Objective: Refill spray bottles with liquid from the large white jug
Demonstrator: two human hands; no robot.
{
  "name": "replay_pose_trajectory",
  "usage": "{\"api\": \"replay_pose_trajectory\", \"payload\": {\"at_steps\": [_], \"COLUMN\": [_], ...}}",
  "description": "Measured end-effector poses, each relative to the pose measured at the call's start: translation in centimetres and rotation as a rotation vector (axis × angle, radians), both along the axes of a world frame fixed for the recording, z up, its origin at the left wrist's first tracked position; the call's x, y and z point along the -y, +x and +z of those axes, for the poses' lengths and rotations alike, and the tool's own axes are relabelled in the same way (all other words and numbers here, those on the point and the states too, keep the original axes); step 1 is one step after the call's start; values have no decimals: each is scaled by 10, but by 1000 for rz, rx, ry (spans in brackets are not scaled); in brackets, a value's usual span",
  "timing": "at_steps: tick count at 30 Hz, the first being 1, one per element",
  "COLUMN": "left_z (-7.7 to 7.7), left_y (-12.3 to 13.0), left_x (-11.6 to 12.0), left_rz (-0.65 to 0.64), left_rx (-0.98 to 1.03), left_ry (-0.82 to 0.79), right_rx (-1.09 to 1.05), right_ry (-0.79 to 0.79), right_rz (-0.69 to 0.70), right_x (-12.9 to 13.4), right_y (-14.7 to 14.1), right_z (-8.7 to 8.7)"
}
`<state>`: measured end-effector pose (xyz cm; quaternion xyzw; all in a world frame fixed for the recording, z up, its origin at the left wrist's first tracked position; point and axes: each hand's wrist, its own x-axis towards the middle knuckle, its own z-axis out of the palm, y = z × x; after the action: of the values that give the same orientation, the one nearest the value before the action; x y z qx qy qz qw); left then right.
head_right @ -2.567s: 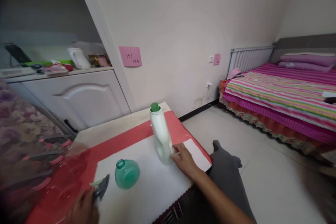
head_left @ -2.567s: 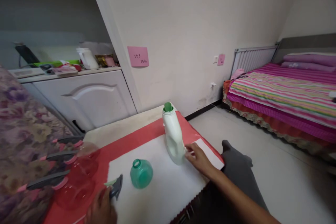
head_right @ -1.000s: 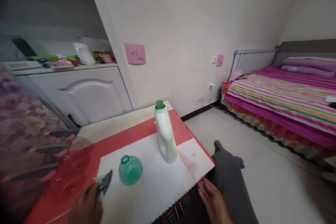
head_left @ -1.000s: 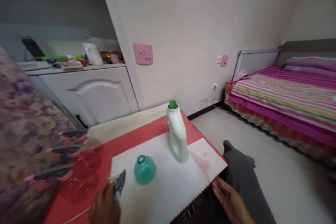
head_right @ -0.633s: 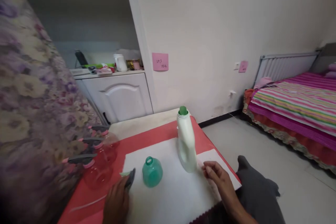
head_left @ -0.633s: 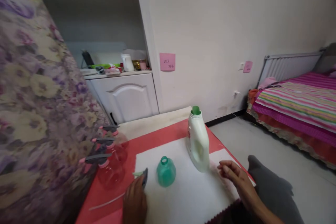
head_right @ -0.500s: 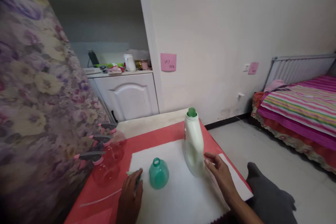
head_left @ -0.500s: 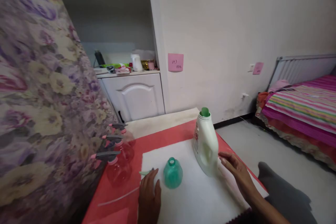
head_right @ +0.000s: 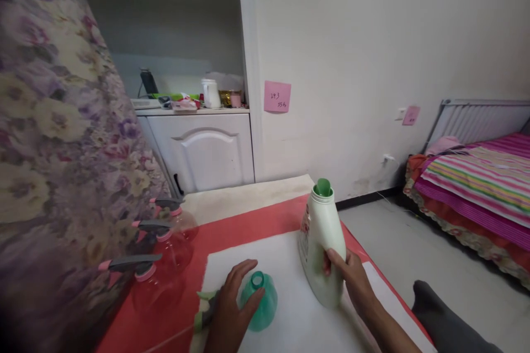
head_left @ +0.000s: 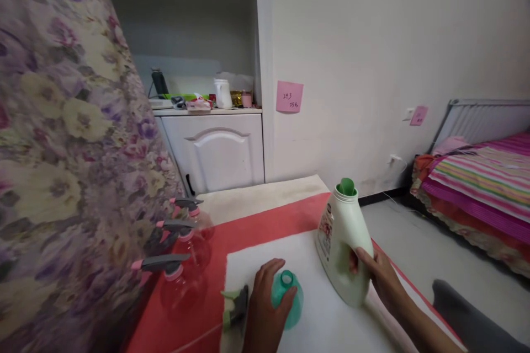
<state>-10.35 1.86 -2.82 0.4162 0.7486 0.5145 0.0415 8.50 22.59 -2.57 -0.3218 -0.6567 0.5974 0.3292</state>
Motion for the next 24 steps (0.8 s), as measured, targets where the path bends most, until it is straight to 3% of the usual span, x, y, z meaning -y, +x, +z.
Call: {"api": "replay_pose_trajectory", "payload": {"at_steps": [8,14,20,24], "left_z": [4,4,-10,-16], "left_y": [-3,-3,-3,-5], "left_x": [3,-1,1,4], "left_rz": [-45,-103,-74,-57], "left_rx": [173,205,174,184], "left_ry": [-56,-37,16,-48], "right_rx": [-60,-52,77,217], "right_ry": [-8,-30,25,88], "right_rz": [-114,-132,-31,28], "right_x": [3,-3,-6,-4], "right_y": [-9,5,35,56], "right_z": [-1,26,55,71]}}
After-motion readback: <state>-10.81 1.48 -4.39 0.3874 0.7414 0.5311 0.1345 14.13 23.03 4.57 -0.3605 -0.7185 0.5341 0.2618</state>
